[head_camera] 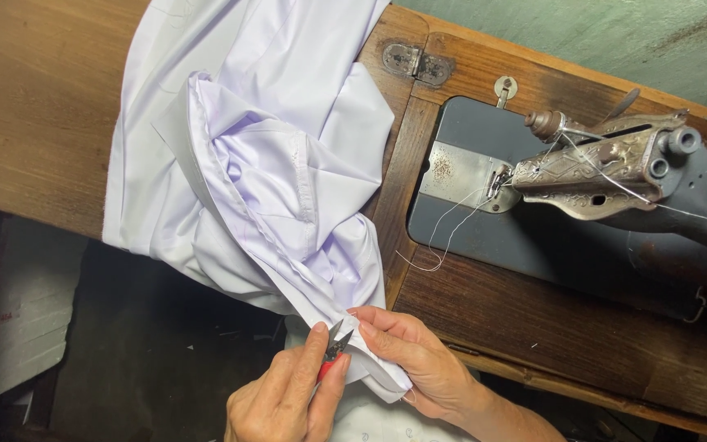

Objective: The person uses a pair of red-handled pliers to cut loose threads from the hem of a white garment. The garment is held in the left hand while the pliers are used in the right hand to snip the threads along the edge.

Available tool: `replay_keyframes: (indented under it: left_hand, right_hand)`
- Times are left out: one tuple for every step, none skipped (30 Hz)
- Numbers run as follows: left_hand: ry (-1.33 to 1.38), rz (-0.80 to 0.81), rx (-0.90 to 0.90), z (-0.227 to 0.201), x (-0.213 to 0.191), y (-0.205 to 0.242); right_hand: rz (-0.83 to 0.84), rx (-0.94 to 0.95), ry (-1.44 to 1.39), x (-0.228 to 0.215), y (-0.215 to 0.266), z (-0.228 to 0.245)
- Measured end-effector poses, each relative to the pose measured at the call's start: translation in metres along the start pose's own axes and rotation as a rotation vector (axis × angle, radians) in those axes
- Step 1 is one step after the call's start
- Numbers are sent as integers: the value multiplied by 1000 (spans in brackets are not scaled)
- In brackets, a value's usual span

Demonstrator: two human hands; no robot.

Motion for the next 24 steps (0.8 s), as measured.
replay_keyframes:
  left_hand:
    - [-38,-31,-5,-1,0,-1]
    - [-42,-38,-2,-3,0,-1]
    - [-48,-70,-24,-4,0,-1]
    - [-53,-103,-47,-5,0,-1]
    - [-61,-114,-41,-7,-3,-2]
    - [-81,-128,-70,-9,-5,-4]
    - [-101,-142,-102,-10,-8,-4]
    - [-109,-154,-98,-11,-10,-4]
    - [-131,-162,-110,-12,-12,-2]
    - [-152,-170,-123,-12,-14,-1]
    - [-157,-170,-126,-13,-17,0]
    - [-167,-170,-120,-13,-20,1]
    - [-175,-166,-115,-13,-22,2]
    - [-176,-162,-120,-14,-25,1]
    - [-169,-141,-106,-14,-28,0]
    - [-161,-121,-93,-15,-30,-1]
    - [-164,-122,-97,-14,-28,2]
    - [-168,-128,-91,-13,-26,5]
    - [-170,-135,-80,-12,-24,7]
    - [-172,-137,-79,-12,-22,9]
    - [-190,-151,-103,-11,-19,12]
    - [-208,-164,-126,-11,-16,15]
    - [-209,-164,-129,-11,-15,17]
    - [-203,-162,-144,-11,-13,19]
  right_hand:
    - [41,4,-46,2,-1,2]
    - [47,1,-42,3,-2,0]
    - [54,3,-89,4,-4,0]
    - [61,6,-137,6,-6,-1]
    - [74,1,-130,11,-6,0]
    - [70,-15,-125,16,-6,0]
    - [65,-28,-121,20,-7,0]
    - [77,-30,-114,24,-6,1]
    - [69,-27,-97,27,-5,1]
    - [62,-24,-79,29,-5,0]
    - [64,-19,-79,30,-4,-1]
    - [59,-36,-47,30,-5,-3]
    - [50,-52,-17,29,-4,-5]
    - [48,-46,-19,28,-4,-6]
    - [41,-46,6,27,-4,-7]
    - [35,-46,32,26,-3,-8]
    - [38,-41,34,25,-4,-11]
    - [26,-40,34,23,-4,-13]
    - [13,-45,34,23,-5,-14]
    - [15,-46,35,22,-6,-16]
    - [19,-60,21,22,-6,-17]
    - [23,-73,6,21,-7,-19]
    - [24,-70,7,22,-7,-18]
    - [29,-73,11,22,-7,-18]
Point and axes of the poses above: each hand's wrist, its own y-axis away from the middle knuckle, its own x-axis out of the palm, z = x × y, the point moved 2 cm from there along -y, towards the middle knuckle, and after that the axes turned 8 degrees about z, right-handed, at the moved point
